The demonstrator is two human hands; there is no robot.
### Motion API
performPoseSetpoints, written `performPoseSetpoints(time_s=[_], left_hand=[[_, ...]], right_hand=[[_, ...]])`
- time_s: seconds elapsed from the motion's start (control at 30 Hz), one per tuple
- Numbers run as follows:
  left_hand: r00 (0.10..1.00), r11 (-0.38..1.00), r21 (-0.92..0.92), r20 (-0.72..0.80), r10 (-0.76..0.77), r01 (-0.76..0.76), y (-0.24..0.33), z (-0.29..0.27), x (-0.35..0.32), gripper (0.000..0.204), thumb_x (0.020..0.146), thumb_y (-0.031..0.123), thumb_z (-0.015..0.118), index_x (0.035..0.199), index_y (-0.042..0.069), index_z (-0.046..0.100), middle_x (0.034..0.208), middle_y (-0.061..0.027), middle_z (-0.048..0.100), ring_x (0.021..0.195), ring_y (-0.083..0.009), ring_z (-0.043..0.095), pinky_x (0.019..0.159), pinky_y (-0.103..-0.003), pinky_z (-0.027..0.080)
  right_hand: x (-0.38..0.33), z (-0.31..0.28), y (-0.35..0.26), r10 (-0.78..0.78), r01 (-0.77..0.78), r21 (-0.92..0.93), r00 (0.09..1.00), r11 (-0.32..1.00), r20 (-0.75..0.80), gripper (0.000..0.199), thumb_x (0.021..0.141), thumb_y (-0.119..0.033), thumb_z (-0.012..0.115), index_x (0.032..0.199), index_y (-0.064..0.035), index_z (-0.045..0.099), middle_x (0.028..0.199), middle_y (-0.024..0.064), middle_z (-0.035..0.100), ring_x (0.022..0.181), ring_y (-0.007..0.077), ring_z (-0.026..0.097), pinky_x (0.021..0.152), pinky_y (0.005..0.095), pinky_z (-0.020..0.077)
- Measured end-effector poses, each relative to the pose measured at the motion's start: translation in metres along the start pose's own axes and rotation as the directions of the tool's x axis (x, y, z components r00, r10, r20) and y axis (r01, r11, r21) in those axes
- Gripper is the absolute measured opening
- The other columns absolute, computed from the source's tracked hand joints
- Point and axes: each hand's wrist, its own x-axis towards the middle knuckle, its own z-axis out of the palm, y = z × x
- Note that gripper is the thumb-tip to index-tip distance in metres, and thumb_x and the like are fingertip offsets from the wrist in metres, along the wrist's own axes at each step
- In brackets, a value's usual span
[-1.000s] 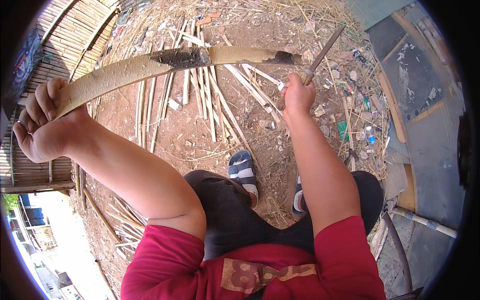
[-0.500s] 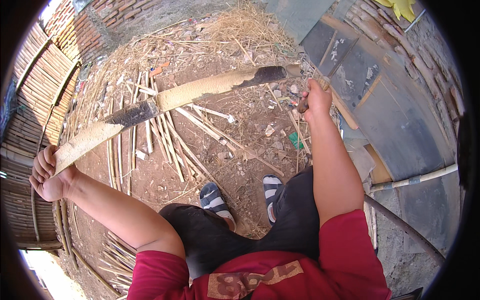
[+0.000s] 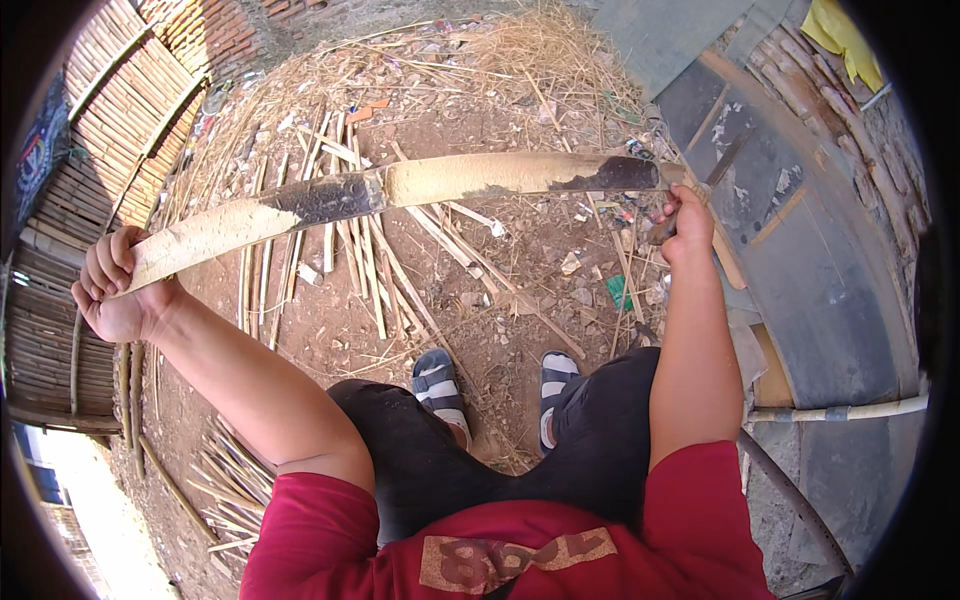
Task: The person strips bark from a bamboo pole and shapes it using a machete, then uses a hammer to drive the machete into a thicker bamboo piece to split or notch it.
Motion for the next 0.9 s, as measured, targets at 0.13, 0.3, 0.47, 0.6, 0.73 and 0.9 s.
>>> performPoseSetpoints(time_s=[0.13,0.3,0.47,0.6,0.73,0.9], left_hand=[[0.999,0.999,-0.039,0.037,-0.010,0.011,-0.013,0.020,-0.006,0.033,0.082,0.018,0.050,0.053,0.019,0.035,0.051,0.0031,0.034,0.044,-0.0127,0.031,0.052,-0.029,0.029],[0.998,0.998,-0.045,0.060,-0.029,0.031,-0.026,0.029,-0.013,0.034,0.087,0.021,0.050,0.056,0.017,0.037,0.052,0.0032,0.034,0.045,-0.0119,0.031,0.050,-0.029,0.030],[0.992,0.997,-0.058,0.120,-0.042,0.049,-0.037,0.042,-0.018,0.036,0.092,0.027,0.055,0.060,0.016,0.043,0.053,0.0021,0.037,0.046,-0.0118,0.033,0.049,-0.029,0.029],[0.989,0.999,-0.013,0.142,-0.042,0.044,-0.061,0.048,-0.025,0.045,0.092,0.052,0.061,0.070,0.016,0.048,0.056,0.0021,0.041,0.048,-0.0107,0.038,0.047,-0.027,0.030],[0.961,0.997,0.063,0.270,-0.063,0.048,-0.075,0.050,-0.029,0.060,0.092,0.072,0.056,0.079,0.015,0.052,0.061,0.0021,0.043,0.052,-0.0092,0.038,0.051,-0.025,0.031],[0.945,0.983,0.152,0.294,-0.143,0.101,-0.094,0.042,-0.031,0.067,0.093,0.079,0.048,0.088,0.012,0.056,0.062,0.0038,0.041,0.054,-0.0082,0.036,0.052,-0.025,0.029]], right_hand=[[0.023,-0.018,0.007,0.100,-0.100,-0.005,0.991,0.995,0.089,0.011,0.090,-0.011,0.070,0.097,-0.0068,0.063,0.079,0.0007,0.057,0.066,0.0116,0.053,0.059,0.0305,0.0429],[0.036,-0.026,0.028,0.160,-0.160,-0.087,0.987,0.983,-0.009,0.014,0.088,-0.013,0.072,0.099,-0.0093,0.064,0.084,-0.0016,0.058,0.068,0.0101,0.052,0.059,0.0288,0.0425],[0.066,-0.051,0.052,0.283,-0.287,-0.232,0.958,0.929,-0.051,0.020,0.086,-0.016,0.073,0.104,-0.0146,0.065,0.087,-0.0016,0.055,0.070,0.0098,0.053,0.056,0.0277,0.0427],[0.065,-0.057,0.057,0.311,-0.310,-0.321,0.949,0.895,-0.052,0.022,0.086,-0.018,0.073,0.106,-0.0163,0.065,0.085,-0.0011,0.055,0.067,0.0111,0.053,0.055,0.0286,0.0434],[0.057,-0.038,0.054,0.269,-0.253,-0.386,0.963,0.887,-0.015,0.021,0.086,-0.019,0.074,0.105,-0.0157,0.066,0.079,-0.0020,0.054,0.063,0.0117,0.052,0.054,0.0294,0.0434],[0.043,-0.022,0.048,0.263,-0.188,-0.432,0.957,0.882,0.121,0.023,0.087,-0.019,0.075,0.106,-0.0132,0.064,0.079,-0.0027,0.056,0.063,0.0115,0.052,0.054,0.0289,0.0434]])
